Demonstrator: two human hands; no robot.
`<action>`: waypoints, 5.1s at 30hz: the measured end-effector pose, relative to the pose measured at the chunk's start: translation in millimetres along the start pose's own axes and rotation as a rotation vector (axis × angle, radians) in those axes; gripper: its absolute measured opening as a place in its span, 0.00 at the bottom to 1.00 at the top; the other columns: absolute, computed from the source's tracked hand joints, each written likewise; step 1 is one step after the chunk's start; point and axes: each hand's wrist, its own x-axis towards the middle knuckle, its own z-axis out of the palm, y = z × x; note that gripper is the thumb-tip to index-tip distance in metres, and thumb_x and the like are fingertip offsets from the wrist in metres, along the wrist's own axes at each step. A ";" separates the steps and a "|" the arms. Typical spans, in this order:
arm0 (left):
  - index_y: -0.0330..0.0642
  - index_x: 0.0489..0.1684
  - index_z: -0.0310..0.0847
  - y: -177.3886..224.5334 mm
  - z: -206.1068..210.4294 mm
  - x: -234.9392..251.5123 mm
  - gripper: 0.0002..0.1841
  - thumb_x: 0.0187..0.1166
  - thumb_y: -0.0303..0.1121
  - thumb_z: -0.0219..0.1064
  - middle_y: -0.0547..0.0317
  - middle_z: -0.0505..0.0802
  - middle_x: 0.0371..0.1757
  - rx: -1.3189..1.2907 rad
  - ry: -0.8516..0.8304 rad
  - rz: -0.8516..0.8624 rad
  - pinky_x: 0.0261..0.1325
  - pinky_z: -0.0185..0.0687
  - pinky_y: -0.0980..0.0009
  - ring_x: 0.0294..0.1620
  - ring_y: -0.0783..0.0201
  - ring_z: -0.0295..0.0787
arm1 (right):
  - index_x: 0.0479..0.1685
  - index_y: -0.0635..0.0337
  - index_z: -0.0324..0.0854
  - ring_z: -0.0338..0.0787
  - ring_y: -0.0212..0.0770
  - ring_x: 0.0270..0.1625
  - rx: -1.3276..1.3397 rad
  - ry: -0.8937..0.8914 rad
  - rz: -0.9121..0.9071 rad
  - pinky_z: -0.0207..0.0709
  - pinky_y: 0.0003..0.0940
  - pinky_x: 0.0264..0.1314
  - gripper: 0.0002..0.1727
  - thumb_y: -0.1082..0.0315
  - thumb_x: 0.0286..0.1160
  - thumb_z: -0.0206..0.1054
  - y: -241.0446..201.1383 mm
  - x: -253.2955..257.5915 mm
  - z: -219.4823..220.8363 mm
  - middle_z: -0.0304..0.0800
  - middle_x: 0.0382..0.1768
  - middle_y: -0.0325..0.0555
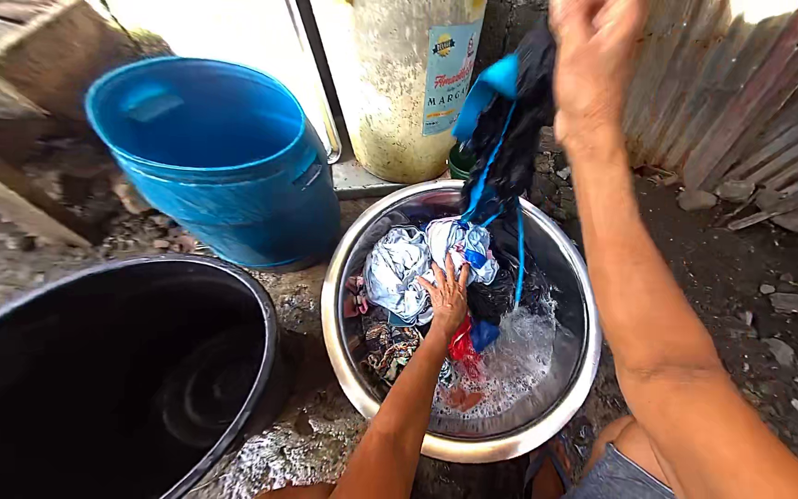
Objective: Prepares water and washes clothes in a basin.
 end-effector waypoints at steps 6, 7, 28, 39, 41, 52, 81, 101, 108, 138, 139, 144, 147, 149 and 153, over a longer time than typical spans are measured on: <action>0.54 0.87 0.68 -8.3 -52.8 3.6 0.43 0.65 0.34 0.81 0.36 0.53 0.94 -0.214 -0.274 0.074 0.68 0.53 0.12 0.87 0.20 0.52 | 0.66 0.64 0.82 0.88 0.63 0.64 -0.496 -0.990 0.365 0.78 0.67 0.69 0.20 0.60 0.83 0.68 103.4 -152.6 26.5 0.89 0.59 0.64; 0.51 0.79 0.78 -17.4 -60.7 9.6 0.35 0.67 0.39 0.82 0.36 0.63 0.90 -0.313 -0.266 0.086 0.70 0.60 0.17 0.83 0.24 0.62 | 0.67 0.63 0.82 0.88 0.66 0.63 -0.490 -1.041 0.421 0.78 0.69 0.67 0.21 0.64 0.79 0.72 118.7 -184.6 23.2 0.89 0.60 0.66; 0.44 0.89 0.57 -10.5 -222.1 1.4 0.33 0.84 0.36 0.63 0.50 0.74 0.83 -1.525 0.091 0.583 0.63 0.86 0.63 0.64 0.61 0.86 | 0.52 0.64 0.82 0.89 0.43 0.42 -0.214 -0.415 0.232 0.83 0.50 0.46 0.23 0.69 0.53 0.77 51.5 -152.6 -37.9 0.89 0.39 0.51; 0.35 0.56 0.91 -12.0 -109.1 12.7 0.12 0.83 0.29 0.65 0.36 0.93 0.54 -0.432 -0.470 0.507 0.70 0.74 0.37 0.62 0.40 0.88 | 0.31 0.52 0.83 0.82 0.38 0.26 -0.534 -0.959 0.135 0.74 0.45 0.30 0.18 0.54 0.51 0.86 -3.3 -110.4 -115.9 0.83 0.22 0.40; 0.37 0.70 0.84 3.5 -105.1 7.2 0.21 0.79 0.32 0.71 0.35 0.90 0.63 -0.463 -0.503 0.458 0.74 0.71 0.38 0.68 0.39 0.84 | 0.34 0.52 0.85 0.83 0.37 0.26 -0.507 -0.823 0.134 0.75 0.44 0.29 0.15 0.57 0.56 0.84 -11.5 -117.1 -133.9 0.85 0.25 0.41; 0.35 0.67 0.79 81.7 -92.2 -26.9 0.17 0.89 0.37 0.61 0.48 0.89 0.48 -1.120 -0.589 0.454 0.43 0.83 0.67 0.39 0.65 0.84 | 0.58 0.54 0.79 0.88 0.23 0.52 -0.321 -0.207 -0.099 0.85 0.27 0.60 0.24 0.57 0.64 0.81 -72.2 -78.7 -204.6 0.87 0.49 0.31; 0.49 0.88 0.68 -70.4 29.5 -63.6 0.31 0.84 0.16 0.50 0.55 0.70 0.91 0.090 -0.305 0.529 0.82 0.55 0.32 0.91 0.45 0.61 | 0.91 0.75 0.49 0.63 0.72 0.88 -0.614 -0.978 0.745 0.57 0.61 0.89 0.56 0.41 0.75 0.70 179.3 -407.0 -9.1 0.61 0.86 0.76; 0.29 0.91 0.53 -22.8 71.7 22.7 0.26 0.95 0.28 0.40 0.39 0.63 0.92 -0.882 -0.569 0.248 0.96 0.40 0.61 0.95 0.50 0.53 | 0.84 0.73 0.66 0.64 0.66 0.89 -0.811 -0.914 0.927 0.50 0.59 0.92 0.32 0.57 0.90 0.55 324.2 -351.5 1.1 0.68 0.83 0.72; 0.24 0.85 0.61 -19.1 42.7 -10.0 0.26 0.92 0.31 0.49 0.32 0.75 0.83 -0.673 -0.565 0.146 0.90 0.59 0.62 0.86 0.49 0.70 | 0.86 0.77 0.59 0.59 0.58 0.93 -0.629 -0.843 1.406 0.48 0.46 0.95 0.29 0.66 0.93 0.51 255.3 -350.5 -9.5 0.61 0.88 0.69; 0.53 0.87 0.64 4.8 -32.5 -56.4 0.27 0.95 0.53 0.41 0.55 0.83 0.78 -1.471 -0.445 -0.087 0.61 0.83 0.49 0.69 0.53 0.85 | 0.45 0.65 0.88 0.91 0.47 0.45 -0.154 -0.804 0.533 0.86 0.51 0.53 0.15 0.69 0.61 0.83 80.5 -263.3 -124.6 0.92 0.42 0.55; 0.55 0.88 0.62 9.0 -30.5 -56.6 0.28 0.94 0.54 0.41 0.55 0.82 0.79 -1.443 -0.463 -0.068 0.61 0.81 0.49 0.69 0.52 0.83 | 0.49 0.69 0.89 0.90 0.54 0.51 -0.221 -0.980 0.622 0.83 0.57 0.63 0.17 0.69 0.63 0.82 101.7 -282.0 -113.6 0.92 0.47 0.61; 0.29 0.76 0.75 10.5 15.5 -61.7 0.23 0.94 0.39 0.52 0.31 0.82 0.74 -0.843 -0.530 0.016 0.83 0.66 0.45 0.78 0.41 0.77 | 0.58 0.70 0.88 0.83 0.64 0.72 -0.495 -1.252 0.930 0.68 0.63 0.79 0.19 0.63 0.78 0.72 145.9 -350.4 -74.3 0.87 0.63 0.69; 0.31 0.81 0.70 11.3 39.3 -75.4 0.27 0.87 0.39 0.63 0.34 0.79 0.79 -0.738 -0.554 -0.007 0.86 0.63 0.45 0.83 0.41 0.73 | 0.79 0.65 0.73 0.77 0.67 0.78 -0.675 -0.982 1.013 0.68 0.65 0.81 0.33 0.62 0.74 0.74 154.1 -369.1 -62.6 0.78 0.74 0.70; 0.31 0.80 0.69 12.4 42.1 -80.7 0.32 0.79 0.37 0.72 0.31 0.80 0.76 -0.678 -0.565 -0.049 0.83 0.66 0.42 0.80 0.38 0.74 | 0.89 0.58 0.63 0.77 0.68 0.80 -0.705 -1.053 0.987 0.67 0.67 0.81 0.41 0.61 0.74 0.73 162.0 -391.4 -53.0 0.76 0.78 0.69; 0.35 0.78 0.74 10.0 44.4 -82.7 0.30 0.74 0.32 0.73 0.32 0.80 0.77 -0.491 -0.605 -0.038 0.79 0.67 0.35 0.81 0.35 0.73 | 0.91 0.62 0.59 0.75 0.64 0.82 -0.608 -1.156 1.016 0.63 0.64 0.86 0.41 0.60 0.78 0.71 175.8 -425.3 -46.5 0.76 0.79 0.68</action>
